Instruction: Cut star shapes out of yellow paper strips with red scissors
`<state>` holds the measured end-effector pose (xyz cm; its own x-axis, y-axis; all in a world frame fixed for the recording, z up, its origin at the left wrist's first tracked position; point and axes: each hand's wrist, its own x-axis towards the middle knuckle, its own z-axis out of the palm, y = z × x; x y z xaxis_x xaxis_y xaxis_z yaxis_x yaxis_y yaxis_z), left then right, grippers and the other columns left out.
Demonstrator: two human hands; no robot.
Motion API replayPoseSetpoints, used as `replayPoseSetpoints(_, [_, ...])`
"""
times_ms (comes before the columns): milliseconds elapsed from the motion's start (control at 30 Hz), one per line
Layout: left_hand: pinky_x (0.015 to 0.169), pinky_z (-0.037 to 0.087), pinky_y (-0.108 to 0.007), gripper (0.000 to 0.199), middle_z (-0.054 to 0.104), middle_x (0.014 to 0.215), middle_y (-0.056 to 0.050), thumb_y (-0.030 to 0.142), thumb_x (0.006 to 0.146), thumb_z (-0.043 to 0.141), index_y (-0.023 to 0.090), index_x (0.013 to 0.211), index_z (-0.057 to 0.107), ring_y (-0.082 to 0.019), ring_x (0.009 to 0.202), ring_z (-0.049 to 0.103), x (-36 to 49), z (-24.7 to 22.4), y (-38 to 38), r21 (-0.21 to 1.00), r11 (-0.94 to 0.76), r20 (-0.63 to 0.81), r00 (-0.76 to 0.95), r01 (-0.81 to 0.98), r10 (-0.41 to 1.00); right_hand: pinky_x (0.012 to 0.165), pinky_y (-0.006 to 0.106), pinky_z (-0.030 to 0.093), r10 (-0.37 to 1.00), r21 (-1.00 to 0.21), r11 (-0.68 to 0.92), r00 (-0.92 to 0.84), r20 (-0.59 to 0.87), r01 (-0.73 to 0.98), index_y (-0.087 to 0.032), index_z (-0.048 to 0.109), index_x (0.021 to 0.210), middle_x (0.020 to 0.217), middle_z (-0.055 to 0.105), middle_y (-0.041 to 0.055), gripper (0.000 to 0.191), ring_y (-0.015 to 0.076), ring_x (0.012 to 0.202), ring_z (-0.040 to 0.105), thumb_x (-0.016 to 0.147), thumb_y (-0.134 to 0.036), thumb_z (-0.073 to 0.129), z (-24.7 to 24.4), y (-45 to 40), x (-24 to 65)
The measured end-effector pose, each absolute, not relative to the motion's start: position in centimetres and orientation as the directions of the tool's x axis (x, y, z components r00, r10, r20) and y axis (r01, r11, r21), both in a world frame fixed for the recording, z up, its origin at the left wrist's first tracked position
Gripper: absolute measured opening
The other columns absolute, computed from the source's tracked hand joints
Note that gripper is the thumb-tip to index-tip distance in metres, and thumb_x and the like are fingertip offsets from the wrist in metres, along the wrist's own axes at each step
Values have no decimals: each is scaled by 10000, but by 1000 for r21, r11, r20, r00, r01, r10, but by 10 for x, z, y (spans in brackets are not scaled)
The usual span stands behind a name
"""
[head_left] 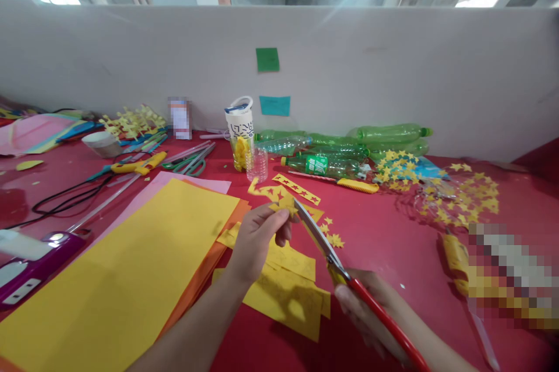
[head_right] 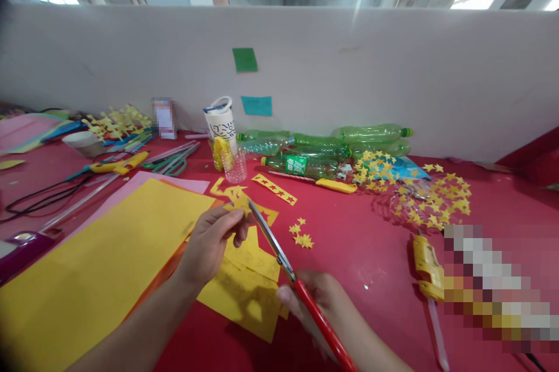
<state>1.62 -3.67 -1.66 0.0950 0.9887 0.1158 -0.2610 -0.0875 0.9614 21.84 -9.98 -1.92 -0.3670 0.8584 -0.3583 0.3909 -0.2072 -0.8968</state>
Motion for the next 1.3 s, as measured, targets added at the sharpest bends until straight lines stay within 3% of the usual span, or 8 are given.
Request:
replayPoseSetpoints(300, [490, 368, -174, 204, 547, 542, 47, 200, 863, 536, 169, 662, 557, -57, 502, 466, 13, -11, -33, 949, -119, 132, 24, -291, 991, 389, 209, 190, 831, -915, -143, -456, -318, 377, -210, 387, 635, 429, 318, -97, 536, 61, 390, 268, 819, -709, 460, -16, -97, 218])
replayPoseSetpoints(500, [468, 358, -170, 204, 536, 529, 43, 189, 850, 530, 163, 649, 562, -57, 493, 460, 12, -12, -31, 965, -113, 128, 50, -235, 990, 376, 210, 204, 813, -922, -130, -493, -310, 365, -207, 402, 686, 438, 356, -96, 565, 57, 353, 324, 807, -759, 403, -18, -97, 221])
replayPoseSetpoints(767, [474, 376, -175, 194, 533, 530, 47, 194, 846, 534, 169, 655, 557, -61, 496, 460, 9, -15, -30, 975, -129, 142, 63, -182, 988, 371, 209, 218, 793, -912, -162, -500, -348, 378, -206, 415, 711, 443, 347, -100, 584, 56, 348, 312, 787, -784, 394, -16, -98, 222])
replayPoseSetpoints(933, [477, 379, -173, 227, 528, 530, 47, 187, 845, 535, 171, 619, 518, -61, 502, 466, 8, -14, -29, 978, -138, 149, 65, -156, 987, 381, 212, 217, 814, -895, -158, -459, -357, 416, -210, 401, 672, 427, 368, -98, 528, 58, 340, 336, 833, -712, 428, -14, -97, 220])
replayPoseSetpoints(1300, [501, 371, -193, 189, 552, 566, 21, 243, 851, 549, 155, 694, 603, -72, 523, 477, 12, -12, -33, 971, -38, 76, 154, -234, 985, 364, 204, 226, 849, -895, -165, -401, -342, 414, -213, 378, 648, 463, 382, -87, 520, 58, 352, 354, 834, -691, 460, -19, -98, 218])
